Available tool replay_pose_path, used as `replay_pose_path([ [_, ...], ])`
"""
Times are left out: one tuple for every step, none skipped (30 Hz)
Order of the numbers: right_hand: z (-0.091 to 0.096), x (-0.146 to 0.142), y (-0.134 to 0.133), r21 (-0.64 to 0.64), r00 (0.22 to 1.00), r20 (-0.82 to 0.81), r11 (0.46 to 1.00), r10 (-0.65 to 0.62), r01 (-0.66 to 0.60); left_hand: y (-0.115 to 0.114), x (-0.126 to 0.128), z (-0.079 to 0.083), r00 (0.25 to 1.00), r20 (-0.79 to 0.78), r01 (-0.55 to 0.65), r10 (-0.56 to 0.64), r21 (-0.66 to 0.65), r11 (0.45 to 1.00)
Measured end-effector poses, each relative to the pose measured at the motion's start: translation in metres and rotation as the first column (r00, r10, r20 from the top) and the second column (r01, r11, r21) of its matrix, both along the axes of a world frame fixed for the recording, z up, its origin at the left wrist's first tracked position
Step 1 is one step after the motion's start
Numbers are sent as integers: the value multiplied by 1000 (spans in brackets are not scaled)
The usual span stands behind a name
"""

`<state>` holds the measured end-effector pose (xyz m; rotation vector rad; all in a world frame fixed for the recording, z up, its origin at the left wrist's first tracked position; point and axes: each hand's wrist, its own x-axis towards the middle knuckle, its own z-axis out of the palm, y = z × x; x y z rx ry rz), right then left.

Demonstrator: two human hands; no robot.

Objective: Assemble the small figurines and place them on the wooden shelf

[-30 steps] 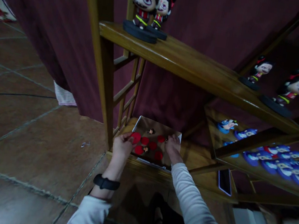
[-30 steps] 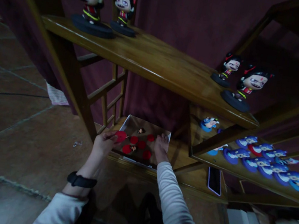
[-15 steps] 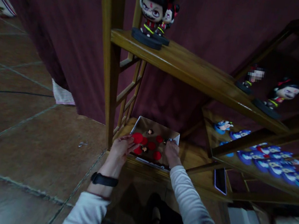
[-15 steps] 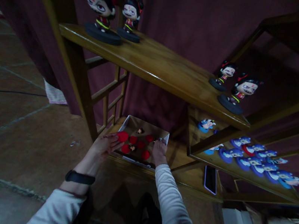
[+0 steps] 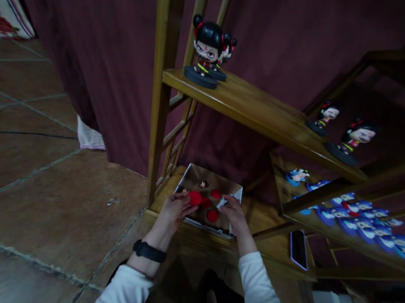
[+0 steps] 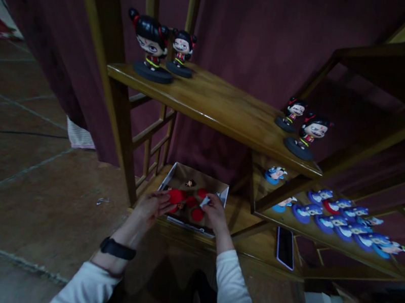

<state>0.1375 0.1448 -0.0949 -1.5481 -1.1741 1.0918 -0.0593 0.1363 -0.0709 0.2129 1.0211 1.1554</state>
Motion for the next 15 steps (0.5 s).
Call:
replay_pose_path([
  [6, -2, -7, 6, 984, -176, 1000, 23, -22, -3, 5, -1, 1000, 5, 25, -25, 2, 1000],
  [12, -4, -13, 18, 948, -317, 999, 38, -34, -6, 10, -2, 999, 10, 46, -46, 3, 999],
  [18, -6, -20, 34, 908, -416, 999, 49, -38, -9, 15, -3, 998, 18, 62, -63, 3, 998],
  [22, -9, -25, 55, 876, -479, 998, 53, -30, -12, 20, -4, 997, 27, 73, -73, 3, 997],
  [26, -12, -31, 72, 856, -514, 997, 57, -23, -15, 24, -3, 996, 36, 77, -77, 3, 997],
  [29, -14, -35, 87, 846, -529, 996, 59, -15, -18, 28, -3, 996, 46, 76, -76, 6, 997],
  [30, -16, -38, 98, 844, -533, 995, 58, -7, -20, 32, -1, 996, 57, 73, -74, 12, 997],
  [31, -17, -40, 103, 845, -531, 995, 56, -1, -22, 35, 0, 995, 64, 72, -73, 19, 997],
  [31, -17, -40, 106, 849, -526, 994, 49, 8, -23, 37, 2, 995, 69, 71, -72, 27, 997],
  [30, -17, -40, 106, 855, -518, 994, 39, 19, -24, 40, 3, 995, 71, 69, -71, 35, 997],
  [28, -16, -40, 106, 863, -505, 994, 26, 33, -24, 42, 4, 995, 74, 64, -67, 40, 997],
  [27, -16, -39, 108, 874, -487, 993, 11, 47, -24, 44, 5, 995, 77, 58, -61, 44, 997],
  [25, -15, -37, 112, 886, -464, 992, -2, 61, -24, 46, 5, 995, 82, 53, -57, 47, 997],
  [23, -14, -36, 118, 900, -436, 990, -14, 73, -24, 48, 5, 995, 88, 50, -54, 50, 997],
  [22, -14, -34, 126, 916, -401, 989, -26, 83, -23, 50, 5, 994, 93, 48, -53, 54, 997],
])
